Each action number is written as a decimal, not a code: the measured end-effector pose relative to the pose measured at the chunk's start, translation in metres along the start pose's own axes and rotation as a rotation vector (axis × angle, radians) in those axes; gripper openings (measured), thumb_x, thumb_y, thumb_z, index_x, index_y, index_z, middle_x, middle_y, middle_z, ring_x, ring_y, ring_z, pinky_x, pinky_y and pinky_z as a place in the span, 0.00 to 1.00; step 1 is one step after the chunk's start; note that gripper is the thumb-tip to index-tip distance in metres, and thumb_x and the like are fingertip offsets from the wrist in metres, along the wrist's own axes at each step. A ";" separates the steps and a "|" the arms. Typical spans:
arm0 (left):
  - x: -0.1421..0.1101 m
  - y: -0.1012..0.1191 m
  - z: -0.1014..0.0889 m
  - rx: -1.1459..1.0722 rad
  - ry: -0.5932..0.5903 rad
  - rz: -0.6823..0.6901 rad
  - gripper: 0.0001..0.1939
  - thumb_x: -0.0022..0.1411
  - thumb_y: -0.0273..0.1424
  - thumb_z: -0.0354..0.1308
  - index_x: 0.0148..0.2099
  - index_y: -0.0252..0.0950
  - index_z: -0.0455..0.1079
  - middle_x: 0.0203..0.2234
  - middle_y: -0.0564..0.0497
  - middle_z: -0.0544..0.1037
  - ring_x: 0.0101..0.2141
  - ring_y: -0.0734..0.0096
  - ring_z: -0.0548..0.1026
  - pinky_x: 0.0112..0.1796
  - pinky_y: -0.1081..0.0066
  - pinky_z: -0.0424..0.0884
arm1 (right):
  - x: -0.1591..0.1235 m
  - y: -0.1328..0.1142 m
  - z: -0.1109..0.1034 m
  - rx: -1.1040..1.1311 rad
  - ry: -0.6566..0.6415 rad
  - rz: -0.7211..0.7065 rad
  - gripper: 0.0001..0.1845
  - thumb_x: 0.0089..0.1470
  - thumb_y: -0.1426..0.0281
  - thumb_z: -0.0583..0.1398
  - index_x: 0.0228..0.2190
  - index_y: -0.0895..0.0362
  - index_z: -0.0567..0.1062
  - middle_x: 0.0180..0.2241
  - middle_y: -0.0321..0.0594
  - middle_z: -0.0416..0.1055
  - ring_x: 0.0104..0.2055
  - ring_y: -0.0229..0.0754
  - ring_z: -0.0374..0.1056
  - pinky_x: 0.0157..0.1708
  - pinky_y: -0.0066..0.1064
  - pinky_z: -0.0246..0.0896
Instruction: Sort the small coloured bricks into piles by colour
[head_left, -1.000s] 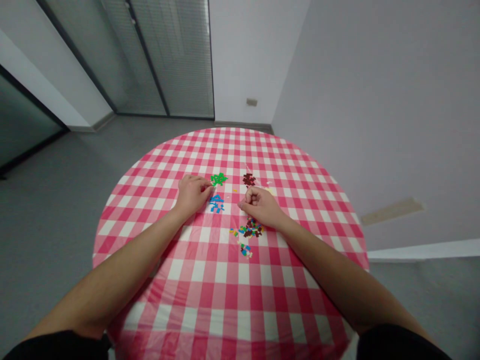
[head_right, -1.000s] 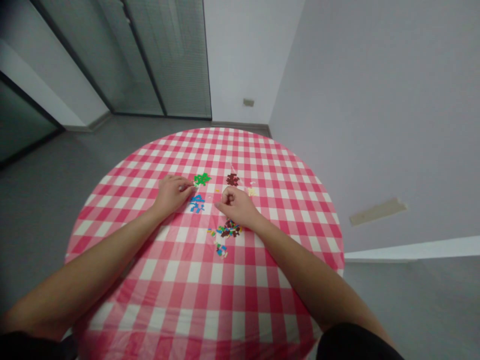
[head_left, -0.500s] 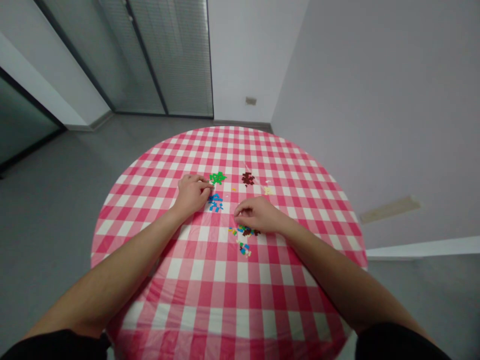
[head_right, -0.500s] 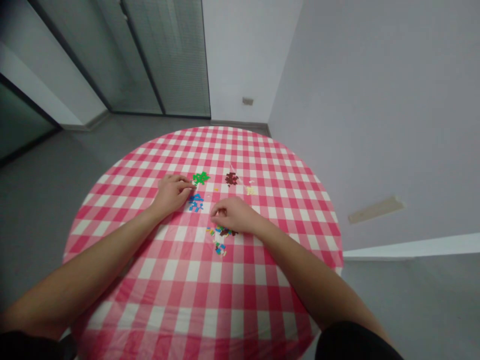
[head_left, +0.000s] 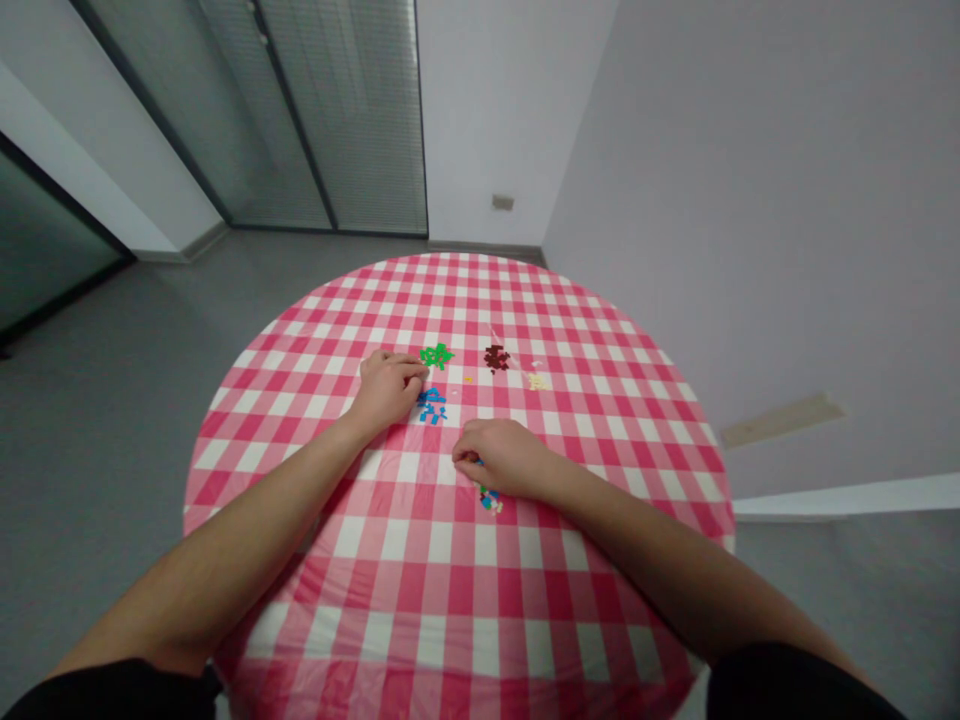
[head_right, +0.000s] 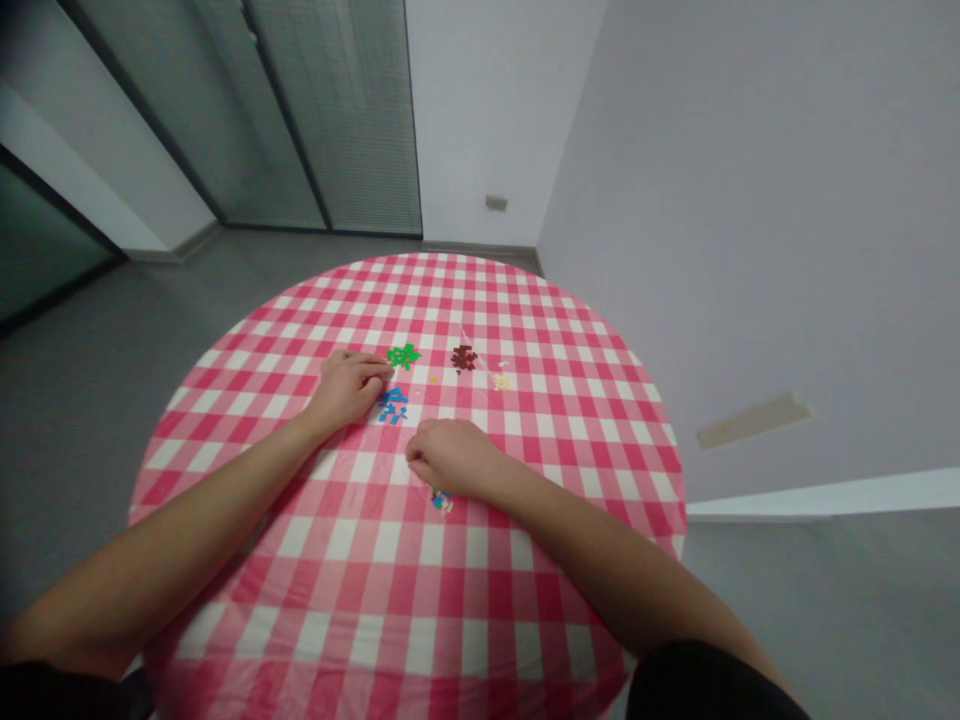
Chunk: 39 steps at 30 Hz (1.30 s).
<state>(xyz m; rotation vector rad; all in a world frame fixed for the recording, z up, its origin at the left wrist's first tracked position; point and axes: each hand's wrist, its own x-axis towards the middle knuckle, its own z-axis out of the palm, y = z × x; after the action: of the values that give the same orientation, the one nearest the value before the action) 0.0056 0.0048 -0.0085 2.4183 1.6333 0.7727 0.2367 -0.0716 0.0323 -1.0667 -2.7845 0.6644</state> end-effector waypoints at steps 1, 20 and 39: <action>0.000 0.000 0.000 -0.003 0.001 -0.005 0.17 0.64 0.31 0.49 0.39 0.43 0.82 0.46 0.52 0.82 0.47 0.57 0.74 0.52 0.52 0.63 | 0.000 -0.001 0.001 -0.006 -0.002 0.002 0.08 0.62 0.73 0.60 0.35 0.58 0.81 0.38 0.42 0.77 0.39 0.43 0.71 0.32 0.32 0.55; -0.001 0.000 0.000 -0.046 0.044 -0.055 0.15 0.64 0.32 0.52 0.39 0.40 0.82 0.42 0.47 0.81 0.47 0.56 0.73 0.54 0.51 0.65 | 0.007 0.069 -0.013 0.029 0.360 0.197 0.09 0.62 0.72 0.60 0.40 0.59 0.81 0.43 0.46 0.79 0.45 0.46 0.73 0.46 0.36 0.64; -0.001 0.001 0.001 -0.045 0.055 -0.058 0.13 0.61 0.31 0.53 0.37 0.41 0.81 0.41 0.48 0.81 0.45 0.57 0.74 0.52 0.52 0.65 | 0.012 0.065 -0.010 -0.128 0.280 0.275 0.18 0.67 0.67 0.56 0.54 0.50 0.79 0.45 0.47 0.74 0.46 0.47 0.70 0.39 0.33 0.62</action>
<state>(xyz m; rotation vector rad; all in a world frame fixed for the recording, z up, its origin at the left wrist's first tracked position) 0.0066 0.0038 -0.0089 2.3286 1.6793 0.8644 0.2700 -0.0170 0.0123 -1.4596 -2.4919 0.3288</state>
